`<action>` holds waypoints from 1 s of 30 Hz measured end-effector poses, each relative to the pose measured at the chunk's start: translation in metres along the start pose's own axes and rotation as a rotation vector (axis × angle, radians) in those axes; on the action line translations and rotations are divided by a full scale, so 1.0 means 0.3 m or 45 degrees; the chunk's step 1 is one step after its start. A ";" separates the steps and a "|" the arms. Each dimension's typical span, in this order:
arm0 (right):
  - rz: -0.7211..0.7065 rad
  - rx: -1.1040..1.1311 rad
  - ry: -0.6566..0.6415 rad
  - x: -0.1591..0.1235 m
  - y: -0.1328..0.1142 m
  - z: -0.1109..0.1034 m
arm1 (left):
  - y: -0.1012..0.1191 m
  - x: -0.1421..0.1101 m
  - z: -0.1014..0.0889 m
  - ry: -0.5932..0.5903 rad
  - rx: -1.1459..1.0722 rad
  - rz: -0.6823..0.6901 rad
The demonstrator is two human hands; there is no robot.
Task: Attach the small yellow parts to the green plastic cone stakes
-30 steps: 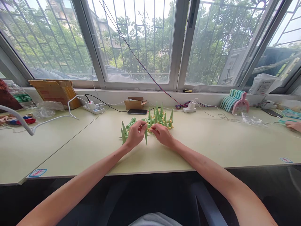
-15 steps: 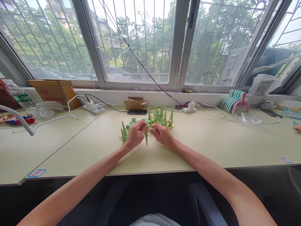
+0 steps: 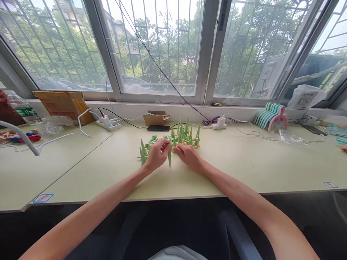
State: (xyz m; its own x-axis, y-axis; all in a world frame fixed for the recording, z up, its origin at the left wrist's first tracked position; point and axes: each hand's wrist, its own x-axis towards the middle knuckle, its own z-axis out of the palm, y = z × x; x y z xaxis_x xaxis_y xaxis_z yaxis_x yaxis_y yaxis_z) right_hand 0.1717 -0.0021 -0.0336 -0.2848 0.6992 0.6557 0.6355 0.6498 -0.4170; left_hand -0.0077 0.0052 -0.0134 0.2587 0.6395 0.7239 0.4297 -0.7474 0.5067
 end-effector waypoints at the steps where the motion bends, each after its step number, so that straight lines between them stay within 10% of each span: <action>1: 0.023 0.009 -0.001 -0.001 -0.003 0.000 | 0.000 0.001 0.000 0.008 0.007 -0.002; 30: -0.044 -0.023 -0.059 0.003 -0.005 -0.001 | -0.002 0.001 -0.001 0.025 0.022 0.021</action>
State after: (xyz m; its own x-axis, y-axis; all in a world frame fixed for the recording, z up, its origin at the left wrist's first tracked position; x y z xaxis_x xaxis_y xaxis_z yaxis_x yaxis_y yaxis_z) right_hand 0.1707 -0.0023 -0.0321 -0.3395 0.6897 0.6396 0.6373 0.6688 -0.3829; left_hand -0.0082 0.0059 -0.0132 0.2491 0.6236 0.7410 0.4405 -0.7543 0.4867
